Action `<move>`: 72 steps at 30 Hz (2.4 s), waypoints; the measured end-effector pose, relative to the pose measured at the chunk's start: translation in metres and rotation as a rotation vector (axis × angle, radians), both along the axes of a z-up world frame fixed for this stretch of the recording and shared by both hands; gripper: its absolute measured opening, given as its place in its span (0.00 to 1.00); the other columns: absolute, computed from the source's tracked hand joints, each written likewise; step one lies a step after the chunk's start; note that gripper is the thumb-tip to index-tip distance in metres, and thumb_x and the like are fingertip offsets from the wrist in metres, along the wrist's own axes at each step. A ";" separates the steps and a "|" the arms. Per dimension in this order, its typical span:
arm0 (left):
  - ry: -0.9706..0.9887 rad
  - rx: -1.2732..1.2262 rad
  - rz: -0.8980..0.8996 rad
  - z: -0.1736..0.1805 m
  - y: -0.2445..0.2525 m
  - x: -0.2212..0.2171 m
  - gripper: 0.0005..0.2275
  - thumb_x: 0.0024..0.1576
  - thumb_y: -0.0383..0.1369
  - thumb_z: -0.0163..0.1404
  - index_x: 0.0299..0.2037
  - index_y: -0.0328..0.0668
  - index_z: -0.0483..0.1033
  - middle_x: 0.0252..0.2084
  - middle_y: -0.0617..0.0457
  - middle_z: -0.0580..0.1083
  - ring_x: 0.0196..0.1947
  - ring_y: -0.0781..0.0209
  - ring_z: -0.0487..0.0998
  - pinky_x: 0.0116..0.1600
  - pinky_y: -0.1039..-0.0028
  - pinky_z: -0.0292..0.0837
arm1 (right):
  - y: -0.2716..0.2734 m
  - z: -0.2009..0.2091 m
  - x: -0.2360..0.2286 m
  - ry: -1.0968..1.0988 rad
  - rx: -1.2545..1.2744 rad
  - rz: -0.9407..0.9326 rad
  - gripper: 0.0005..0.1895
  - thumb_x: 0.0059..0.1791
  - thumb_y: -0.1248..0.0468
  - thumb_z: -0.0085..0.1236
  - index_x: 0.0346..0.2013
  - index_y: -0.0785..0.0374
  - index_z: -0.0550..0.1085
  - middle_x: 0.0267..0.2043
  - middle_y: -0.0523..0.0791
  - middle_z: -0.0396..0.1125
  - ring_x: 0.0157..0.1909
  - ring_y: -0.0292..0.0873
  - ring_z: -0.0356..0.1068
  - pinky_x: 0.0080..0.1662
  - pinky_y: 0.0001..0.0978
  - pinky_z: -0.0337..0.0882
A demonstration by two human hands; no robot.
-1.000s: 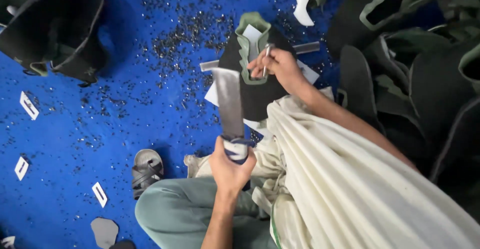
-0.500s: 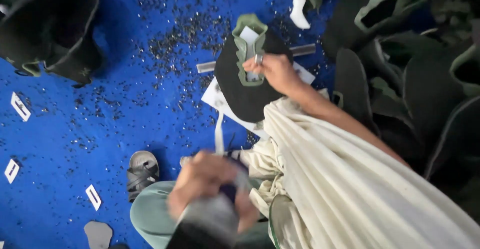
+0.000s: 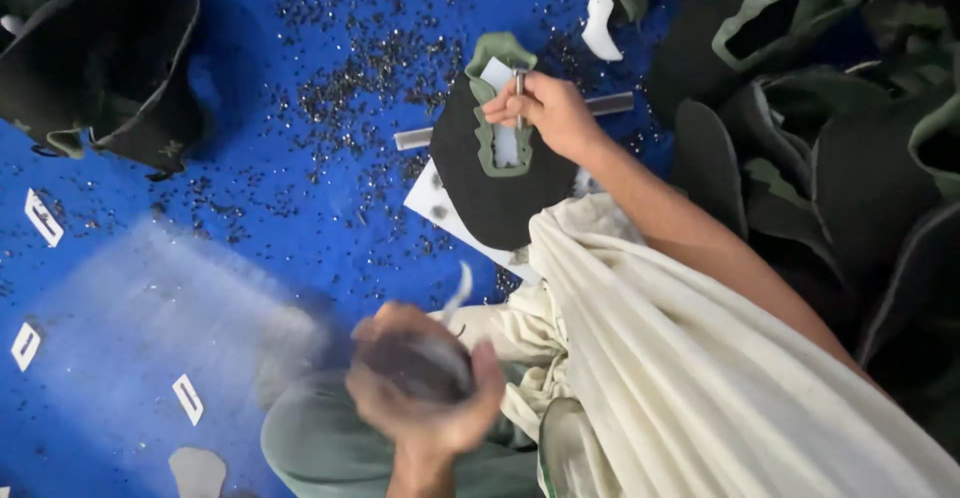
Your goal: The person punches eyelet holes into shoe uppers using a manual punch tool and a heavy metal block as a mallet.
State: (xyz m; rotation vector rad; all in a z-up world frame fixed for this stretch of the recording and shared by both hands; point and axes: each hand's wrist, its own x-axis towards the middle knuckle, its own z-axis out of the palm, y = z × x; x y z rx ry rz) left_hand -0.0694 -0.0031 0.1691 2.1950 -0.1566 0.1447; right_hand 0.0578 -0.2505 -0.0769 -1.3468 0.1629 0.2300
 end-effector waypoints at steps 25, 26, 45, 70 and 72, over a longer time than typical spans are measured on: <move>0.211 -0.048 0.004 -0.170 -0.012 0.000 0.12 0.46 0.36 0.60 0.33 0.39 0.71 0.26 0.47 0.73 0.26 0.48 0.76 0.33 0.62 0.72 | 0.009 0.018 -0.013 -0.600 -0.542 -0.046 0.08 0.55 0.76 0.49 0.48 0.72 0.74 0.48 0.53 0.76 0.52 0.47 0.78 0.52 0.34 0.77; 0.266 0.019 -0.005 -0.155 -0.014 -0.003 0.14 0.44 0.36 0.62 0.35 0.37 0.73 0.27 0.45 0.76 0.28 0.49 0.79 0.35 0.63 0.74 | 0.008 0.009 -0.011 -0.636 -0.599 -0.044 0.11 0.54 0.78 0.48 0.49 0.72 0.74 0.49 0.55 0.75 0.54 0.49 0.77 0.53 0.36 0.77; 0.356 0.227 -0.037 -0.144 -0.028 0.040 0.19 0.42 0.34 0.65 0.39 0.34 0.72 0.31 0.38 0.78 0.34 0.38 0.80 0.39 0.58 0.75 | 0.013 0.025 0.002 -0.695 -0.694 -0.179 0.08 0.56 0.70 0.52 0.47 0.71 0.76 0.47 0.54 0.75 0.51 0.50 0.77 0.53 0.35 0.76; -0.299 -0.315 -0.249 -0.089 0.032 -0.021 0.18 0.45 0.31 0.57 0.41 0.44 0.61 0.35 0.55 0.73 0.32 0.55 0.75 0.42 0.62 0.70 | 0.056 0.035 -0.036 -0.446 -0.417 0.121 0.12 0.50 0.77 0.53 0.47 0.70 0.75 0.47 0.49 0.76 0.46 0.40 0.78 0.48 0.30 0.77; 0.379 0.246 0.043 -0.160 0.022 -0.031 0.18 0.41 0.35 0.66 0.35 0.38 0.71 0.28 0.44 0.76 0.27 0.40 0.81 0.34 0.60 0.73 | 0.056 0.030 -0.041 -0.557 -0.426 0.207 0.15 0.49 0.77 0.55 0.51 0.73 0.74 0.49 0.52 0.74 0.48 0.42 0.76 0.48 0.32 0.76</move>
